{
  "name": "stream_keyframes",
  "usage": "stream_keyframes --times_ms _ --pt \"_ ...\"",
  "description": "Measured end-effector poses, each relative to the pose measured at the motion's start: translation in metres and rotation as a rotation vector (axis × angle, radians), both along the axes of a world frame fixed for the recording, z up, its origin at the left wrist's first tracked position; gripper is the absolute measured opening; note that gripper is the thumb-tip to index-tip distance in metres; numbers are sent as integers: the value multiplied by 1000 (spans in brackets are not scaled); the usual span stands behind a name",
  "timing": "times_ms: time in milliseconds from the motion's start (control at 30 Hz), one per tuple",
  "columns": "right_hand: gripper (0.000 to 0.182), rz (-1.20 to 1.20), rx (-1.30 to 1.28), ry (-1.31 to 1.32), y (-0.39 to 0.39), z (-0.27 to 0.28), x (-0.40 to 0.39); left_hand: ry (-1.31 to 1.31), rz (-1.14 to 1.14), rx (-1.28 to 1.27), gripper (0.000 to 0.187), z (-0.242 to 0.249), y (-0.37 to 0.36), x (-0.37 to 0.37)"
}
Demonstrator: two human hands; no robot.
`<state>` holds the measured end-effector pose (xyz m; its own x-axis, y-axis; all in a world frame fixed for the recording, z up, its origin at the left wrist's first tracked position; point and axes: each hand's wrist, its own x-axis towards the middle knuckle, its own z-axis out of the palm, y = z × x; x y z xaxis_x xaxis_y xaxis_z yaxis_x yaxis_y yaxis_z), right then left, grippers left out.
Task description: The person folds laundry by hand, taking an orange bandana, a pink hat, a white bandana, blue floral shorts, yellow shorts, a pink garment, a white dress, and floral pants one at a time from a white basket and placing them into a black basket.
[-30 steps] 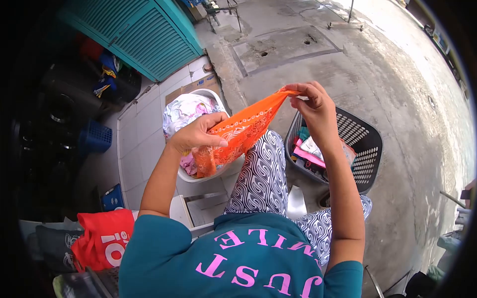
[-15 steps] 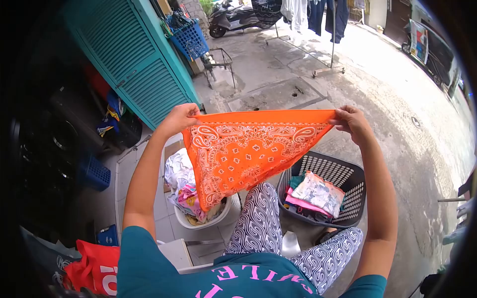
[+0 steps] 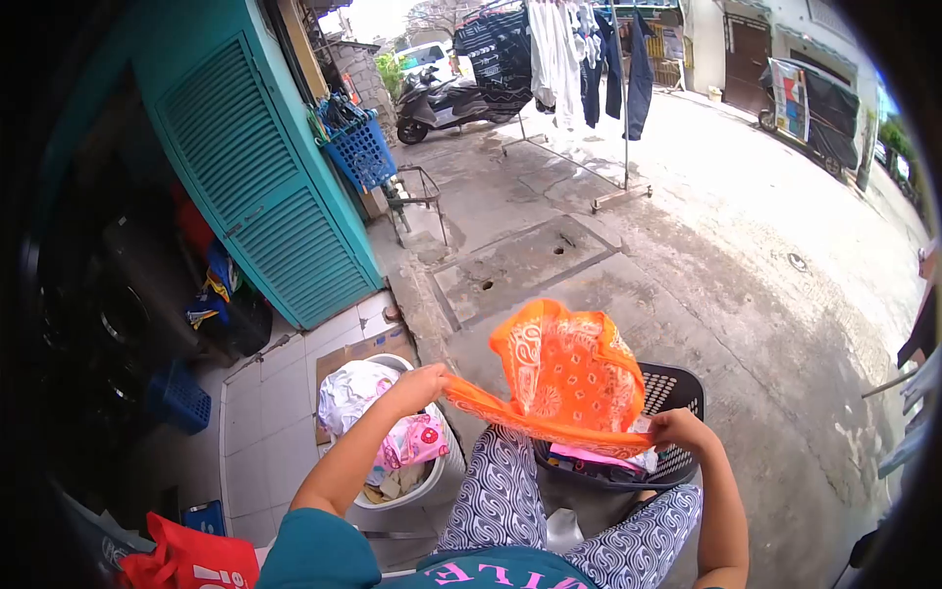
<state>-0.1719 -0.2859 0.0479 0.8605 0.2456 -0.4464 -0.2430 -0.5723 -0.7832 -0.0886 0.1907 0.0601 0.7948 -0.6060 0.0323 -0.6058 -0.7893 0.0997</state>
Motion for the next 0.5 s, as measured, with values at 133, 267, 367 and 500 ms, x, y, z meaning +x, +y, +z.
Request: stream_keyframes --times_ms 133,267,367,500 --pt "9 -245 175 -306 -22 55 -9 -40 175 -353 10 64 0 -1" --pt "7 -411 452 -494 -35 63 -17 192 144 -916 5 78 27 9" --pt "6 -483 718 -547 -35 50 -23 462 168 -1334 5 63 37 2" --pt "7 -722 935 -475 -28 18 -16 542 278 -1716 4 43 26 -5"
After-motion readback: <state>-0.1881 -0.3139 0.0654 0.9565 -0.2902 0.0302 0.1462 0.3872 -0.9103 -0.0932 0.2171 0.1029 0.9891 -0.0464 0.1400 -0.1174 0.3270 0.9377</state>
